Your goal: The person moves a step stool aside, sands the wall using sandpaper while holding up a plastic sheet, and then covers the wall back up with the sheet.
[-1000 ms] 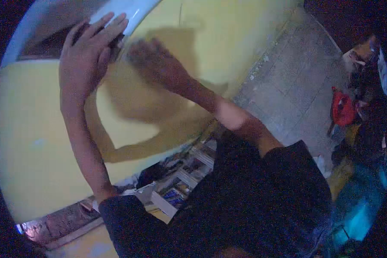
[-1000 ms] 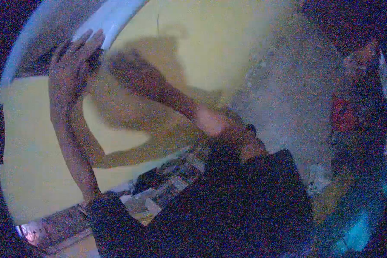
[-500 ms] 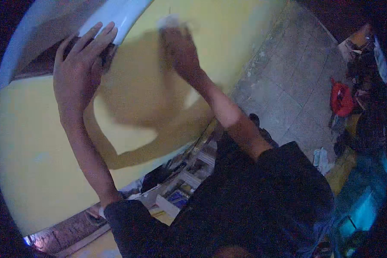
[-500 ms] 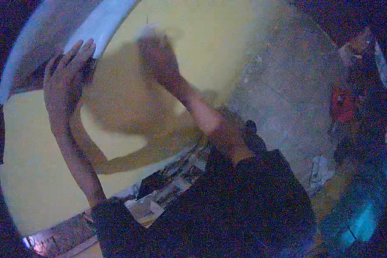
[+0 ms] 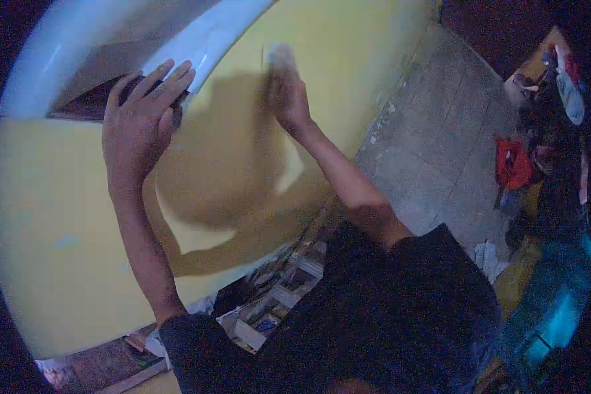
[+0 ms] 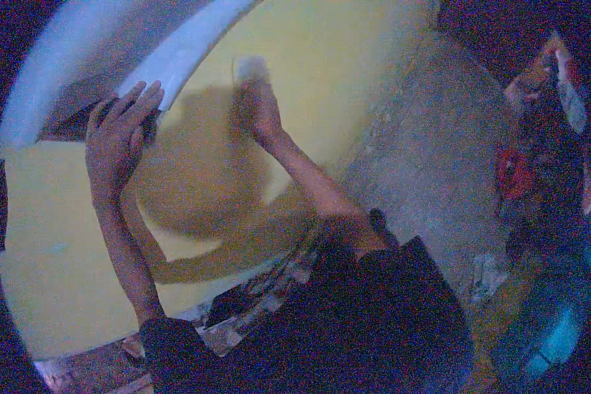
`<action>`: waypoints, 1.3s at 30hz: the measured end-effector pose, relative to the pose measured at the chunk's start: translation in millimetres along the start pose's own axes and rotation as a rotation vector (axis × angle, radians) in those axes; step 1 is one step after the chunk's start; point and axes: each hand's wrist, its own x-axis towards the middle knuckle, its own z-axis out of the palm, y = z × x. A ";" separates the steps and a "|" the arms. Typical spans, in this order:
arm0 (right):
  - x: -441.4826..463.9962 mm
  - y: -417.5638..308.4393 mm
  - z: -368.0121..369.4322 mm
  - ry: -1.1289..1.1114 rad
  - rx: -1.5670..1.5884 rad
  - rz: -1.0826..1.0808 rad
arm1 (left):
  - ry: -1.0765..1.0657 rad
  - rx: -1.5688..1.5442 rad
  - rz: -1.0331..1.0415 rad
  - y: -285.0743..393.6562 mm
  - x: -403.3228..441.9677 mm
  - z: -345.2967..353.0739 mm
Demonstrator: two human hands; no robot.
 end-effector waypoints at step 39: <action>-7.7 26.2 18.0 0.267 0.212 0.265 | 0.033 -0.008 0.046 8.2 0.7 5.5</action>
